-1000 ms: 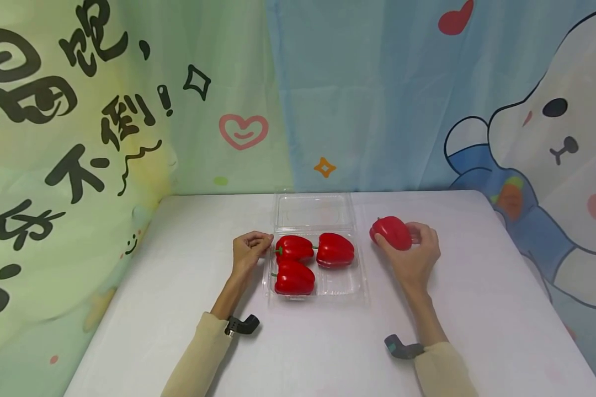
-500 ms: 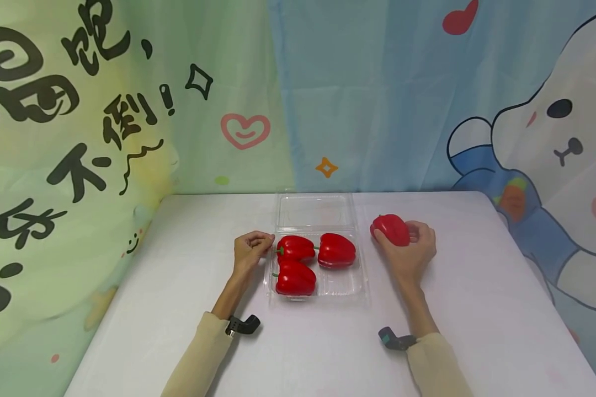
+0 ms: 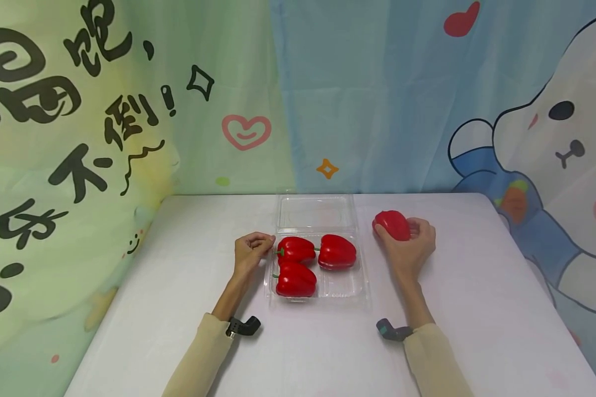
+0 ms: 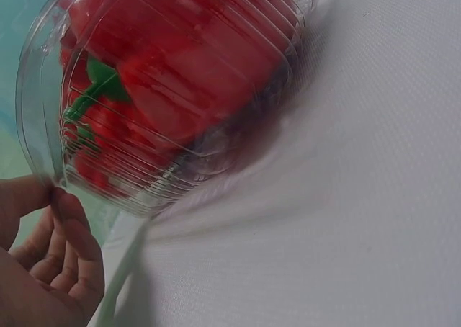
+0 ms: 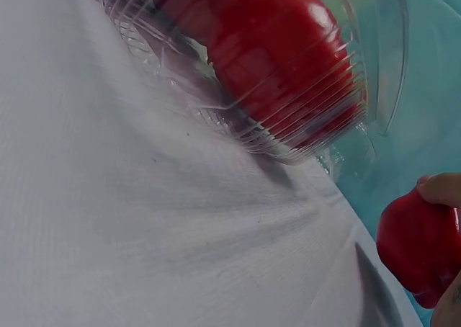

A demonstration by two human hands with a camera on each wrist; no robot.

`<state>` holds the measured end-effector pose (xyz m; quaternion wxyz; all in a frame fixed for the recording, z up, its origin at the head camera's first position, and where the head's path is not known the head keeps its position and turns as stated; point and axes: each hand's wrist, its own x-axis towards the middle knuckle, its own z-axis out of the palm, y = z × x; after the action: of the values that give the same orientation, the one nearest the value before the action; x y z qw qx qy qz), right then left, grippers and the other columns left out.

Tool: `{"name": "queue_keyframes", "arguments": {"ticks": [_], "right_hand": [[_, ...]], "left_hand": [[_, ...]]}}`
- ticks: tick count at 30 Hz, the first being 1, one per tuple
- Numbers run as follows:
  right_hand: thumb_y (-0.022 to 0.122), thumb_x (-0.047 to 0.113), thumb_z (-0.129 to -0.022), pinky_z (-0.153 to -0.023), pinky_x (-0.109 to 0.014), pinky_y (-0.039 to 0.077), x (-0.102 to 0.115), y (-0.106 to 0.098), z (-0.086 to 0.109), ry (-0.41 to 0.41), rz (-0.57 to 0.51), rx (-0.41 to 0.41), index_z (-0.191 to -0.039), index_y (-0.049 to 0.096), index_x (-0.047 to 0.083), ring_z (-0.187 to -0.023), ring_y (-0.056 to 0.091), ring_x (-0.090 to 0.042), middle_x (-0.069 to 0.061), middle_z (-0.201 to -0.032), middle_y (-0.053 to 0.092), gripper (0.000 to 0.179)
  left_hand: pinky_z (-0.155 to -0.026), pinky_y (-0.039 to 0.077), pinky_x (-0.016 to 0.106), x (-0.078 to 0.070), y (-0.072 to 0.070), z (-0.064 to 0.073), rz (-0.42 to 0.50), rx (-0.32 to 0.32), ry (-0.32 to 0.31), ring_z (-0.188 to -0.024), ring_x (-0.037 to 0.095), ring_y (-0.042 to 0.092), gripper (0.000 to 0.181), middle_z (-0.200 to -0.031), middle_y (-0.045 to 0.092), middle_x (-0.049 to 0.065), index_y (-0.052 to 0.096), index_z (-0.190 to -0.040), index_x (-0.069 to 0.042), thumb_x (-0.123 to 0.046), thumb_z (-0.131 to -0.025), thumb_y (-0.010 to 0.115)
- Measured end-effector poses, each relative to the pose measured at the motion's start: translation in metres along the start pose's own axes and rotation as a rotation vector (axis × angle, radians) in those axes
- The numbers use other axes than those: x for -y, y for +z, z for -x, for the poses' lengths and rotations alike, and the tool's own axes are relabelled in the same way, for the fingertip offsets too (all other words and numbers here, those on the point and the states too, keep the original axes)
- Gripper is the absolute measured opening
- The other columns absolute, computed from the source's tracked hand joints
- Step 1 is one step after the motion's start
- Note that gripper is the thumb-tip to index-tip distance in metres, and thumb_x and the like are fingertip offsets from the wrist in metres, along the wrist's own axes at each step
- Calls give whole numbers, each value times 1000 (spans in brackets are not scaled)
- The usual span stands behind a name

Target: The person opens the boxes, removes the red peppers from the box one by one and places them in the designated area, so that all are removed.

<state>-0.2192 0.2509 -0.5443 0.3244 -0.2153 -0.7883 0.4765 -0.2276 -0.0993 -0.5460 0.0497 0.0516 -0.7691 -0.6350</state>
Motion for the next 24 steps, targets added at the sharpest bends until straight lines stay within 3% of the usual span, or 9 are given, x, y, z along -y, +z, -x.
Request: {"name": "queue_keyframes", "arguments": {"ticks": [11, 24], "right_hand": [[92, 33, -88, -110, -42, 56, -3, 7, -4, 39, -24, -18, -140, 60, 11, -124, 48, -2, -9, -143, 63, 65], [93, 38, -86, -104, -34, 51, -8, 20, -17, 52, -55, -51, -136, 62, 5, -116, 47, 0, -13, -136, 63, 68]], "left_hand": [[-68, 56, 20, 3, -1, -1, 7, 5, 13, -73, 8, 69, 21, -89, 82, 19, 79, -97, 0, -20, -99, 77], [-66, 54, 21, 1, 0, -1, -7, 0, 5, -74, 8, 67, 21, -88, 81, 19, 79, -97, 0, -21, -99, 77]]}}
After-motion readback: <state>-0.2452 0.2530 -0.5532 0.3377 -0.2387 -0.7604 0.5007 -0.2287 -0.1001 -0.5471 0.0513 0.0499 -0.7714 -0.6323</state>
